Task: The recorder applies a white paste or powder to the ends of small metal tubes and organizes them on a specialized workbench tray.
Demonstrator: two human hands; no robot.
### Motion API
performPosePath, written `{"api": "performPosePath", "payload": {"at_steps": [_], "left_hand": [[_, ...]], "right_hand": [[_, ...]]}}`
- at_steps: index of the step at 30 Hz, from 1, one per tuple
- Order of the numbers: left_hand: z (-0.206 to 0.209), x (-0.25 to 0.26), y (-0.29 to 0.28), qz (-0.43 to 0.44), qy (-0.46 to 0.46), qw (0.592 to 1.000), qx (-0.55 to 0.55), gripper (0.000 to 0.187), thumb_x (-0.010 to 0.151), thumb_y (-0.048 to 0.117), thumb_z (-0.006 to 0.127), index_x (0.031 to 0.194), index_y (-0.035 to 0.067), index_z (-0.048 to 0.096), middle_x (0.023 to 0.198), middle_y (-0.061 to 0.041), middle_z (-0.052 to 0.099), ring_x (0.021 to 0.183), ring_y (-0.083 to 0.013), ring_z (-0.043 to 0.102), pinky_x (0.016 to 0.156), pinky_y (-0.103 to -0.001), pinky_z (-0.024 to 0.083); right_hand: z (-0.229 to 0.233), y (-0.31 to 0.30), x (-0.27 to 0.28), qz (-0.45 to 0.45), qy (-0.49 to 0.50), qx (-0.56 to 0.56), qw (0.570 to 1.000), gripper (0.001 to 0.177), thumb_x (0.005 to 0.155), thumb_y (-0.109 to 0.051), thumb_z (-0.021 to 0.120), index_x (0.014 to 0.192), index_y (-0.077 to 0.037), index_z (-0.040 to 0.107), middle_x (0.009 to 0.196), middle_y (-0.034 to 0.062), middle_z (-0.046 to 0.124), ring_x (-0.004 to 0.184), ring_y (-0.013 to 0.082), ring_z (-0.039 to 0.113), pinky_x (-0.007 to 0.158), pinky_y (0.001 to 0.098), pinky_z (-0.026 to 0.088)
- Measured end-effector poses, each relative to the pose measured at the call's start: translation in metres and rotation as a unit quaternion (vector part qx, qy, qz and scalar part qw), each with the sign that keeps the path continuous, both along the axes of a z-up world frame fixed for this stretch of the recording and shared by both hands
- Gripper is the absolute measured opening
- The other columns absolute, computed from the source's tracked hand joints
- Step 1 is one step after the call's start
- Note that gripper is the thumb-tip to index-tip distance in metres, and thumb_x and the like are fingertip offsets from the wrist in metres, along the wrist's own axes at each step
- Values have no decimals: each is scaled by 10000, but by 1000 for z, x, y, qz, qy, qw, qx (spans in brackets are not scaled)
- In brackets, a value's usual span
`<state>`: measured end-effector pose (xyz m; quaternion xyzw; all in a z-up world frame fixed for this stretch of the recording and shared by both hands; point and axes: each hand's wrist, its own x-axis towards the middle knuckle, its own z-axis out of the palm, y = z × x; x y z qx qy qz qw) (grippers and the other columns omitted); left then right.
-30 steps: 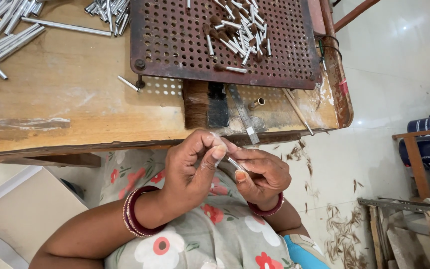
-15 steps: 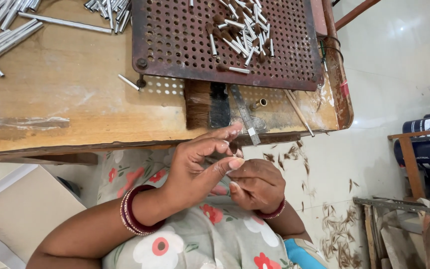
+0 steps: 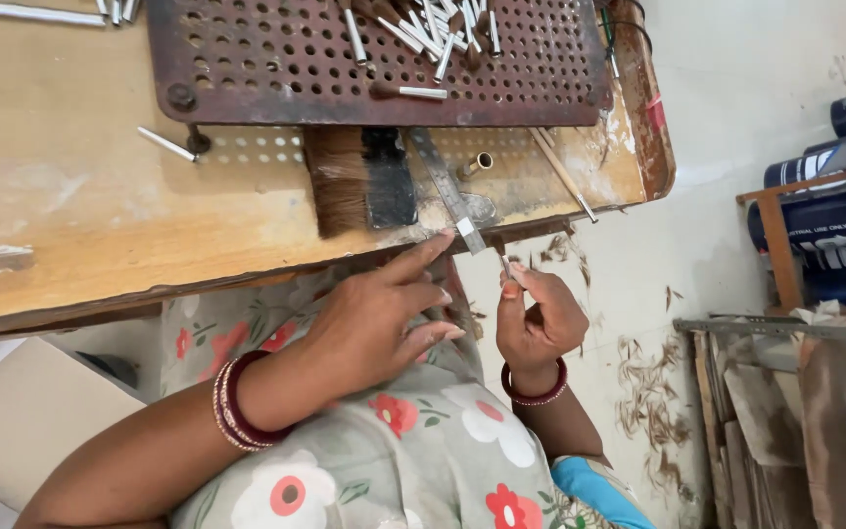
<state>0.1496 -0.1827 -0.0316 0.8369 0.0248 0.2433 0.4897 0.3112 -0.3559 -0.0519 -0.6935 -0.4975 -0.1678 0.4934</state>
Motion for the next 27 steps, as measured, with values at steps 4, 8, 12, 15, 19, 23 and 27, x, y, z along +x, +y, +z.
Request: {"api": "performPosePath", "payload": {"at_steps": [4,8,12,15,19,23,27], "left_hand": [[-8,21,4,-6,56,995,83,239,736,209,835,784,19,698,1621,-214,350,828,-354,728,701,-465,558],[-14,30,6,-6,100,986,132,268,729,193,837,792,-19,684,1623,-238,289,733,-357,720,659,-477,554],[-22,31,5,-1,83,988,131,265,753,188,827,803,-25,678,1624,-252,291,721,-356,722,652,-468,561],[-22,32,4,4,72,991,111,288,724,190,826,817,-37,675,1614,-252,295,720,-376,718,656,-483,558],[-17,32,3,6,83,990,111,290,738,170,816,855,-53,673,1618,-240,304,715,-379,716,651,-483,560],[-19,29,-3,52,-29,998,34,160,875,138,762,927,-3,707,1463,-258,514,769,-382,706,663,-449,560],[-8,24,-11,-10,-4,953,-302,174,943,126,773,898,-32,715,788,-149,645,607,-206,574,551,-342,451]], "right_hand": [[-1,7,1,-9,-49,-42,998,129,921,74,679,1048,51,685,894,159,723,772,227,711,679,287,544],[-6,10,4,5,-68,-65,996,159,894,84,671,1040,24,691,914,152,729,782,247,717,688,301,554],[-7,11,5,-4,-69,-71,995,162,891,76,687,1040,12,705,898,144,722,766,238,710,674,300,547],[-5,11,6,-12,-70,-79,994,163,883,74,702,1031,8,715,878,141,720,744,232,703,651,297,532],[2,13,3,-11,-81,-86,993,173,874,72,698,1032,2,714,877,143,722,743,233,701,650,300,529],[0,4,-4,-10,-64,-73,995,171,868,26,746,1027,-10,697,877,132,727,738,232,714,643,302,533],[5,-2,-5,97,-64,-56,992,250,881,-79,845,1025,-54,642,892,97,737,750,222,733,655,302,561]]}}
